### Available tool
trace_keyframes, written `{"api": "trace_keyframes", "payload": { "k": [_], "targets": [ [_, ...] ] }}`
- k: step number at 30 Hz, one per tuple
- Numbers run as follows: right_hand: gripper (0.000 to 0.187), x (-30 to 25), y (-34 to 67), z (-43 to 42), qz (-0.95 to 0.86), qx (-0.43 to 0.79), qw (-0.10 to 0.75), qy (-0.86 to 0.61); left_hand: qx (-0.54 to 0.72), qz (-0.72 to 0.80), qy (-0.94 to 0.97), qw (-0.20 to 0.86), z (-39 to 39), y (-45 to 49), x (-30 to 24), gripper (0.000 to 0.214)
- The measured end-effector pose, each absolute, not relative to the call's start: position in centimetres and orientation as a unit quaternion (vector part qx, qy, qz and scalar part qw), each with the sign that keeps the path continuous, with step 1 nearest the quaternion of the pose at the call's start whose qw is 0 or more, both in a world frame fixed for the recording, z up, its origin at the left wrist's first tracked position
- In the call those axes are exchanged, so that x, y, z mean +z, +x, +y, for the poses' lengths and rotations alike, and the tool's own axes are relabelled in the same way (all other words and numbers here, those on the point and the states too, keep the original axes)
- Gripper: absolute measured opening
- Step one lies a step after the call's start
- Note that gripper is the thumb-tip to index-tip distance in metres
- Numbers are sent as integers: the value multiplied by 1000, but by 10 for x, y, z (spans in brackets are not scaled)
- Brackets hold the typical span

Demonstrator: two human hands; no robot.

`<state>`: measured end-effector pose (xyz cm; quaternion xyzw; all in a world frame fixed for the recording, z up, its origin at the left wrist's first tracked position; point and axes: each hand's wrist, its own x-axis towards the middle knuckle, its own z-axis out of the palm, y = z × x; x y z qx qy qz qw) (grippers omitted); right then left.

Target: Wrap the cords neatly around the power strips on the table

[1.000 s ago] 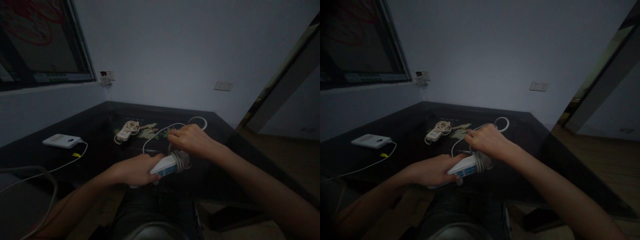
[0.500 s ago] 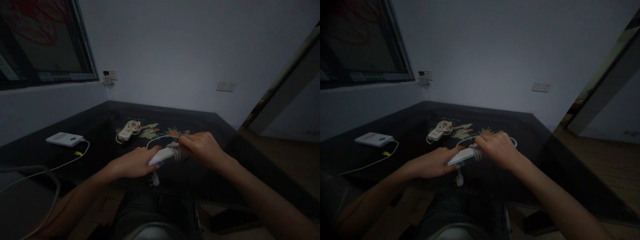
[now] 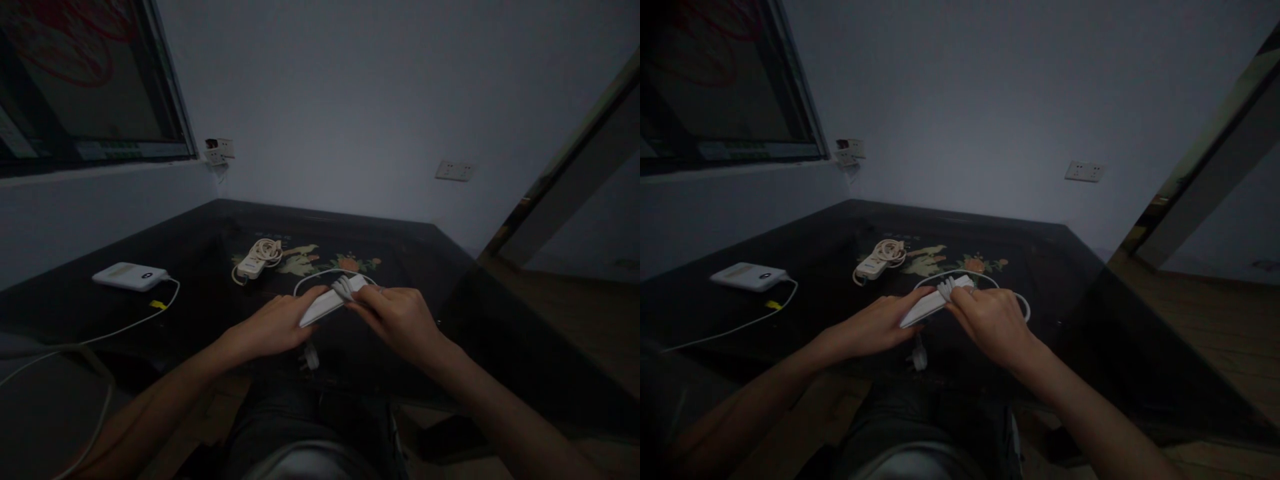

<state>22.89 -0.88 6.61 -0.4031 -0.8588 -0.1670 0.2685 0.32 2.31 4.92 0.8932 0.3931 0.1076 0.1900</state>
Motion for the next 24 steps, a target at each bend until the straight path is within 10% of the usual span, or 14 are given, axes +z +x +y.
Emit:
{"api": "trace_keyframes", "payload": {
  "k": [13, 24],
  "targets": [
    [43, 43, 239, -1, -754, 480, 289, -342, 229, 421, 833, 278, 32, -7, 45, 63],
    [26, 37, 239, 2, -811, 239, 372, -383, 302, 380, 716, 501, 21, -4, 34, 52]
  ]
}}
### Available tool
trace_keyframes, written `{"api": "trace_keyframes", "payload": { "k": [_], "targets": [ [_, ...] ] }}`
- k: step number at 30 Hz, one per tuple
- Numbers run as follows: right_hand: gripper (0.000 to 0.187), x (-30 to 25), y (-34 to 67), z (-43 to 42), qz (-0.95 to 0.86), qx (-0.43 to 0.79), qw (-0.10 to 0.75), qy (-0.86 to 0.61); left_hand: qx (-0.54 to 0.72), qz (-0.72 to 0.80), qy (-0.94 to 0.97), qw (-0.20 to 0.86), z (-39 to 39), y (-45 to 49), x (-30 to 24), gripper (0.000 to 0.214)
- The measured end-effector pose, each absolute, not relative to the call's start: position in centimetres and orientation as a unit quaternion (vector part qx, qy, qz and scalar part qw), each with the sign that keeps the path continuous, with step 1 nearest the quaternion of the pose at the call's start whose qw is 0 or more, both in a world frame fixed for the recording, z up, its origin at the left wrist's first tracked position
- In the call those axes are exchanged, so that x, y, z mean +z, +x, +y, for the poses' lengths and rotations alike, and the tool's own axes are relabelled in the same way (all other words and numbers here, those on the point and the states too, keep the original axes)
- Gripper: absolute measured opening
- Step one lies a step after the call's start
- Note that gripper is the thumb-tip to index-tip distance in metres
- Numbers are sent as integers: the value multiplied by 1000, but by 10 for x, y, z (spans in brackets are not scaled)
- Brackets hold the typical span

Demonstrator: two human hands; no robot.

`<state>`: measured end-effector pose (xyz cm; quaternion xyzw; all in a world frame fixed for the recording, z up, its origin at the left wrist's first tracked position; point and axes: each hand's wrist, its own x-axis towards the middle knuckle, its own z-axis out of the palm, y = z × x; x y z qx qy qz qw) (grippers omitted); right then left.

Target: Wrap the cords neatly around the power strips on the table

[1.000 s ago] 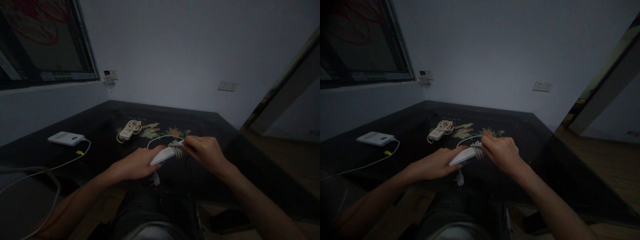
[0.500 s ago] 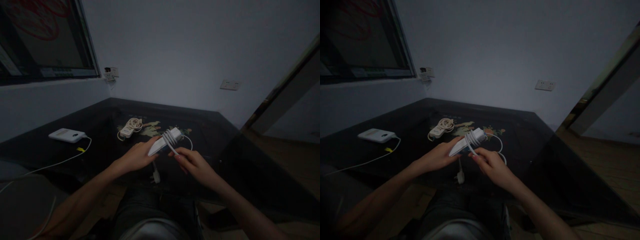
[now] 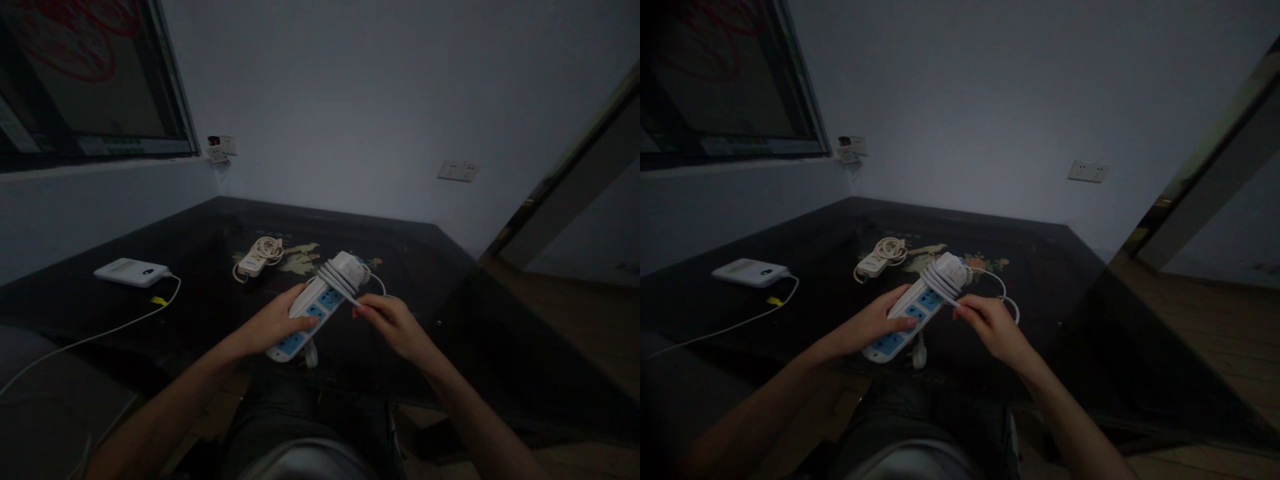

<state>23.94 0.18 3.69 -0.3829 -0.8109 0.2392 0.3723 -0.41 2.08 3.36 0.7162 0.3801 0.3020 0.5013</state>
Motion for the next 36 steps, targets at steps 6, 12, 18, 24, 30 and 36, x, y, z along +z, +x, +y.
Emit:
{"api": "trace_keyframes", "payload": {
  "k": [6, 12, 18, 24, 30, 36],
  "targets": [
    [17, 22, 217, 4, -771, 131, 462, -418, 336, 326, 561, 683, 10, 4, 27, 50],
    [41, 17, 205, 11, -717, 209, 517, -417, 364, 243, 467, 769, 4, 4, 21, 39],
    [53, 14, 219, 23, -693, 454, 474, -298, 351, 142, 421, 824, -4, 1, 27, 28],
    [44, 25, 230, 16, -654, 597, 403, -232, 346, 102, 403, 841, -8, 0, 38, 28],
    [29, 43, 227, 8, -618, 678, 376, -128, 337, 92, 426, 834, -10, -5, 64, 27],
    [28, 69, 222, 4, -633, 594, 482, -117, 334, 64, 447, 827, -13, -3, 92, 28]
  ]
}}
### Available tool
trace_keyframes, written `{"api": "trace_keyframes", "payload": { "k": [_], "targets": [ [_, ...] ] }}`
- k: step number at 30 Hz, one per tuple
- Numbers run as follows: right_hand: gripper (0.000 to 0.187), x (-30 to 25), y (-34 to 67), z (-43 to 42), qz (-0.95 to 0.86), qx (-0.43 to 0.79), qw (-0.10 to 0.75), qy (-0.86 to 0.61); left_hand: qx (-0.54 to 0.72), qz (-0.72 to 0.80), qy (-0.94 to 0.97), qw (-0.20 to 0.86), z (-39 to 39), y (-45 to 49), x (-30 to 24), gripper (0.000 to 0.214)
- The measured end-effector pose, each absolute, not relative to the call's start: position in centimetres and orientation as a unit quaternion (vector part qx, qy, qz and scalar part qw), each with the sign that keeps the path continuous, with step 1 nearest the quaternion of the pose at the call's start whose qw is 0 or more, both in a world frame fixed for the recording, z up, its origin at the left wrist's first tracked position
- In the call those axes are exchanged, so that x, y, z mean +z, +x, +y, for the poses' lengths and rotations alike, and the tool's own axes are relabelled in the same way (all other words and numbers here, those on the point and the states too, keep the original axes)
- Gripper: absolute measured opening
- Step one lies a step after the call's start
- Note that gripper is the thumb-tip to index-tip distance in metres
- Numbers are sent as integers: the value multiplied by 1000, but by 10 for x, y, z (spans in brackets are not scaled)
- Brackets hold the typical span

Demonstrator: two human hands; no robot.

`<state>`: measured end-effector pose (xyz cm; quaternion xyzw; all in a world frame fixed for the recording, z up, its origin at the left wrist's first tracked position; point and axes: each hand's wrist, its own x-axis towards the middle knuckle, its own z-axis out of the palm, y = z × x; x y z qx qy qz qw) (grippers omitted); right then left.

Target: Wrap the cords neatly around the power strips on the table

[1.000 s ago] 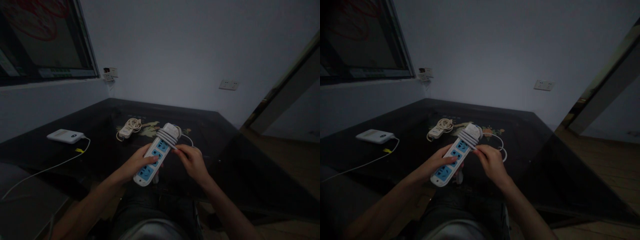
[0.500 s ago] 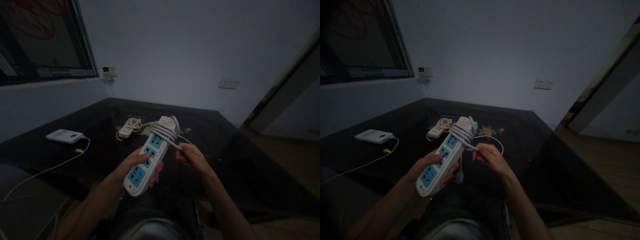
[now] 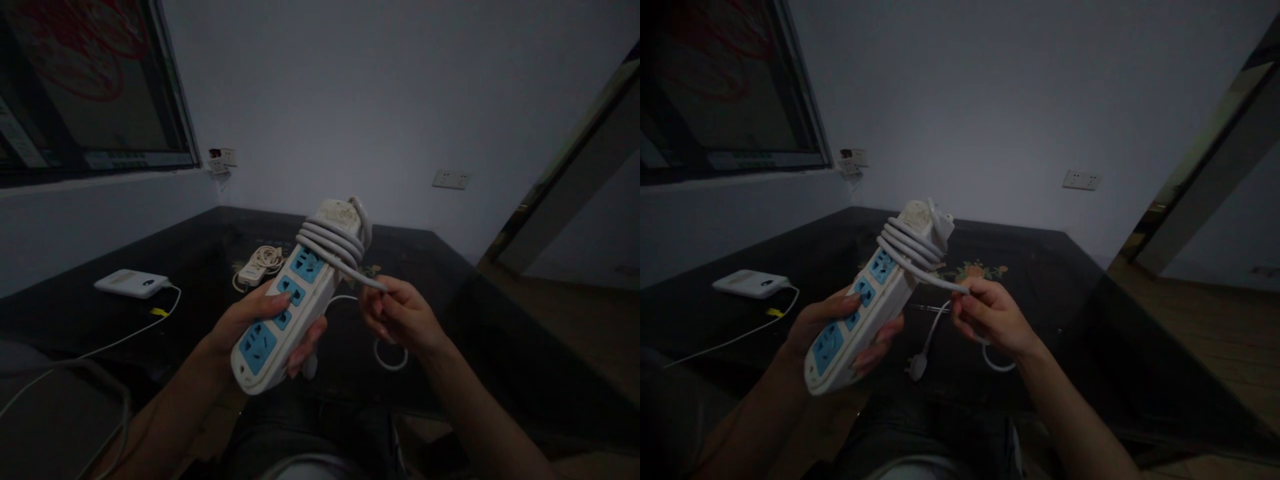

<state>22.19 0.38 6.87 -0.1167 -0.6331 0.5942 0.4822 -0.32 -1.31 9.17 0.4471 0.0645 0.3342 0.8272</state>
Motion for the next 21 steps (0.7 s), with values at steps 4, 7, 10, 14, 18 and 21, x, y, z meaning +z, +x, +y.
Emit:
{"api": "trace_keyframes", "payload": {
  "k": [4, 7, 10, 14, 18, 21],
  "targets": [
    [37, 89, 226, 3, -630, 464, 610, -127, 326, 14, 440, 837, -10, 5, 94, 31],
    [33, 104, 230, 3, -640, 359, 665, -138, 302, -9, 430, 851, -5, 12, 93, 33],
    [28, 114, 234, 6, -659, 216, 704, -152, 309, -9, 429, 849, -2, 17, 98, 34],
    [17, 113, 234, 11, -674, -17, 713, -189, 326, -11, 429, 842, 1, 20, 105, 33],
    [8, 88, 228, 17, -686, -111, 684, -220, 325, -19, 422, 846, 3, 20, 97, 33],
    [10, 65, 222, 22, -683, -67, 680, -259, 301, -26, 408, 861, 5, 24, 85, 34]
  ]
}}
